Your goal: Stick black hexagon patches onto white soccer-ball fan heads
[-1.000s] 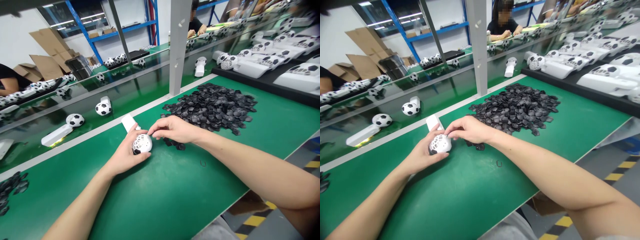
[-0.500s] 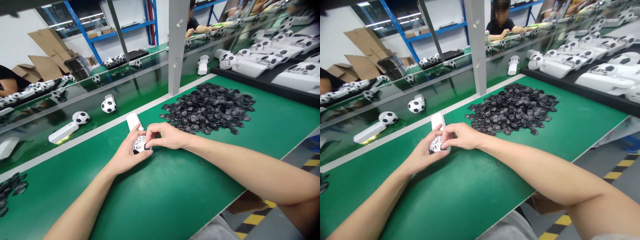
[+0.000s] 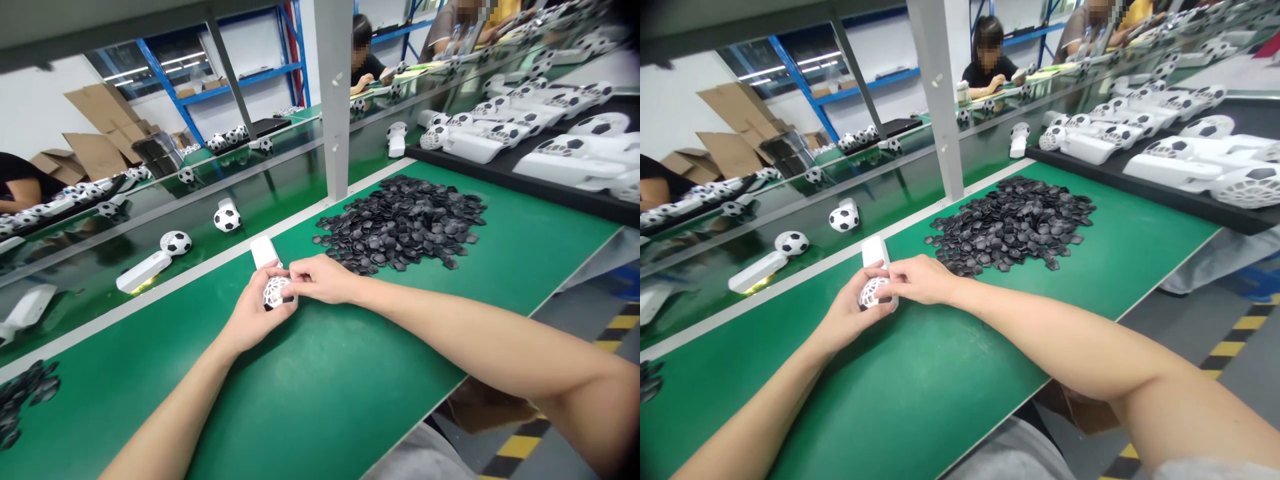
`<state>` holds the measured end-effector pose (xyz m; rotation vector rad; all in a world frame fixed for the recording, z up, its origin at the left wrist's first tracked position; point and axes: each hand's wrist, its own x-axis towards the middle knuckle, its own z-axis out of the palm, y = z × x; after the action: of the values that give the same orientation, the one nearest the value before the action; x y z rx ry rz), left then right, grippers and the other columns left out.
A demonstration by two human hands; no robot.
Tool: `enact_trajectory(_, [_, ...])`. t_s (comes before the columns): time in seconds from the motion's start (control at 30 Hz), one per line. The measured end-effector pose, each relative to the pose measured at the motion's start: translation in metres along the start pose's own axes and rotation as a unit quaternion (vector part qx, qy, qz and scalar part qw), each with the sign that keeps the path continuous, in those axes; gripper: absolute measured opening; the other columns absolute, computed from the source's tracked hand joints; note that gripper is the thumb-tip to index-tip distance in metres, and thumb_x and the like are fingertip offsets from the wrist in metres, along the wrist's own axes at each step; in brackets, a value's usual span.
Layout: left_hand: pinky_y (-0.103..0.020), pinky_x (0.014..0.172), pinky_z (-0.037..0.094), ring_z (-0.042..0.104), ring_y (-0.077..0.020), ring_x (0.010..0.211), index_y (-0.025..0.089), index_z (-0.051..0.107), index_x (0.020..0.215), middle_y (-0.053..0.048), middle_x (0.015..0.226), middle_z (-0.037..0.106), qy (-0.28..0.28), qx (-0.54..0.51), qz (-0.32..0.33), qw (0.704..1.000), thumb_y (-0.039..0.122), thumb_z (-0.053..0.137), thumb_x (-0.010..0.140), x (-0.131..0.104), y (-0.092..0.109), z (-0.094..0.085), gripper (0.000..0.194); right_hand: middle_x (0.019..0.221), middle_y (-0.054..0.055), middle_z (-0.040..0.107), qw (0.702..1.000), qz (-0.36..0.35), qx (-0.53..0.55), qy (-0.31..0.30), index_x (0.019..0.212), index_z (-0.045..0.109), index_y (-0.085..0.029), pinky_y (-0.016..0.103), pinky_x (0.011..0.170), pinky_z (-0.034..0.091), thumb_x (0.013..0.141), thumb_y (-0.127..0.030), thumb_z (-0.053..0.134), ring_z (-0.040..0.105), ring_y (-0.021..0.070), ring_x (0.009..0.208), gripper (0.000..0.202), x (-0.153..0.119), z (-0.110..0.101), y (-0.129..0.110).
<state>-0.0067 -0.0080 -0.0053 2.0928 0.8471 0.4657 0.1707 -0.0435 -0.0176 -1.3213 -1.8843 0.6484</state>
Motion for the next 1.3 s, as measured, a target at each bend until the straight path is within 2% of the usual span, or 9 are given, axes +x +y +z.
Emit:
enact_trajectory(0.1, [-0.042, 0.103, 0.025, 0.034, -0.0254, 0.123, 0.022, 0.045, 0.111, -0.008, 0.127, 0.040, -0.007, 0.030, 0.018, 0.999, 0.024, 0.062, 0.068, 0.001, -0.002, -0.007, 0.046, 0.059, -0.004, 0.050, 0.998, 0.031, -0.048, -0.029, 0.064, 0.049, -0.016, 0.020, 0.050, 0.027, 0.079, -0.042, 0.056, 0.044, 0.0085, 0.055, 0.030, 0.002, -0.020, -0.003])
enact_trajectory(0.2, [-0.041, 0.103, 0.025, 0.034, -0.0248, 0.120, 0.023, 0.048, 0.109, -0.007, 0.116, 0.040, 0.021, 0.084, 0.021, 0.996, 0.027, 0.065, 0.064, 0.001, -0.002, -0.013, 0.048, 0.075, 0.000, 0.059, 0.981, 0.092, -0.155, -0.076, 0.075, 0.057, -0.018, 0.021, 0.053, 0.031, 0.067, -0.035, 0.070, 0.052, 0.0128, 0.066, 0.023, 0.000, -0.036, -0.001])
enact_trajectory(0.4, [-0.041, 0.094, 0.036, 0.045, -0.0234, 0.104, 0.022, 0.050, 0.107, -0.005, 0.104, 0.041, 0.040, 0.081, -0.033, 0.995, 0.029, 0.064, 0.065, -0.001, 0.005, -0.012, 0.045, 0.074, 0.001, 0.064, 0.962, 0.163, -0.162, -0.149, 0.076, 0.062, -0.018, 0.021, 0.055, 0.037, 0.071, -0.019, 0.066, 0.057, 0.0132, 0.067, 0.006, -0.001, -0.040, 0.002])
enact_trajectory(0.6, [-0.036, 0.092, 0.040, 0.046, -0.0231, 0.108, 0.026, 0.046, 0.116, -0.006, 0.119, 0.041, -0.083, 0.015, 0.020, 0.996, 0.022, 0.060, 0.069, -0.001, 0.000, -0.029, 0.049, 0.066, 0.000, 0.061, 0.973, 0.087, -0.154, -0.149, 0.070, 0.062, -0.018, 0.022, 0.055, 0.036, 0.076, -0.021, 0.060, 0.054, 0.0124, 0.062, 0.007, -0.001, -0.040, 0.006])
enact_trajectory(0.67, [-0.035, 0.090, 0.041, 0.046, -0.0238, 0.109, 0.027, 0.045, 0.118, -0.006, 0.124, 0.040, -0.096, 0.003, 0.003, 0.995, 0.024, 0.061, 0.069, -0.001, -0.002, -0.032, 0.052, 0.064, -0.002, 0.059, 0.984, 0.058, -0.130, -0.110, 0.074, 0.062, -0.019, 0.021, 0.055, 0.035, 0.078, -0.021, 0.056, 0.053, 0.0112, 0.060, 0.007, -0.002, -0.039, 0.006])
enact_trajectory(0.8, [-0.039, 0.091, 0.039, 0.047, -0.0243, 0.107, 0.025, 0.049, 0.113, -0.006, 0.115, 0.045, -0.020, 0.041, -0.049, 0.998, 0.031, 0.066, 0.067, -0.002, -0.002, -0.029, 0.049, 0.064, -0.003, 0.057, 0.996, 0.077, 0.016, -0.049, 0.083, 0.061, -0.018, 0.020, 0.054, 0.039, 0.081, -0.023, 0.053, 0.053, 0.0083, 0.055, 0.009, -0.002, -0.033, 0.001])
enact_trajectory(1.0, [-0.032, 0.081, 0.043, 0.052, -0.0200, 0.097, 0.023, 0.047, 0.115, -0.006, 0.116, 0.048, -0.093, -0.047, -0.036, 0.994, 0.023, 0.062, 0.070, 0.001, -0.004, -0.036, 0.047, 0.073, 0.000, 0.060, 0.958, 0.092, 0.241, -0.130, 0.096, 0.059, -0.015, 0.021, 0.060, 0.048, 0.078, -0.016, 0.053, 0.061, 0.0109, 0.068, 0.019, -0.003, -0.021, -0.001])
enact_trajectory(1.1, [-0.030, 0.079, 0.044, 0.052, -0.0194, 0.096, 0.023, 0.045, 0.115, -0.006, 0.121, 0.046, -0.116, -0.089, -0.023, 0.989, 0.019, 0.061, 0.070, 0.001, -0.006, -0.039, 0.048, 0.067, -0.004, 0.056, 0.959, 0.055, 0.257, -0.111, 0.096, 0.057, -0.017, 0.021, 0.060, 0.048, 0.077, -0.014, 0.055, 0.061, 0.0089, 0.061, 0.019, -0.003, -0.015, 0.002])
enact_trajectory(1.3, [-0.028, 0.073, 0.044, 0.054, -0.0169, 0.087, 0.022, 0.046, 0.109, -0.005, 0.115, 0.050, -0.046, -0.021, -0.031, 0.998, 0.022, 0.062, 0.070, -0.002, -0.006, -0.028, 0.043, 0.077, -0.001, 0.062, 0.974, 0.045, 0.213, -0.066, 0.093, 0.060, -0.015, 0.022, 0.068, 0.047, 0.076, -0.009, 0.056, 0.061, 0.0097, 0.069, 0.019, -0.002, -0.007, 0.001])
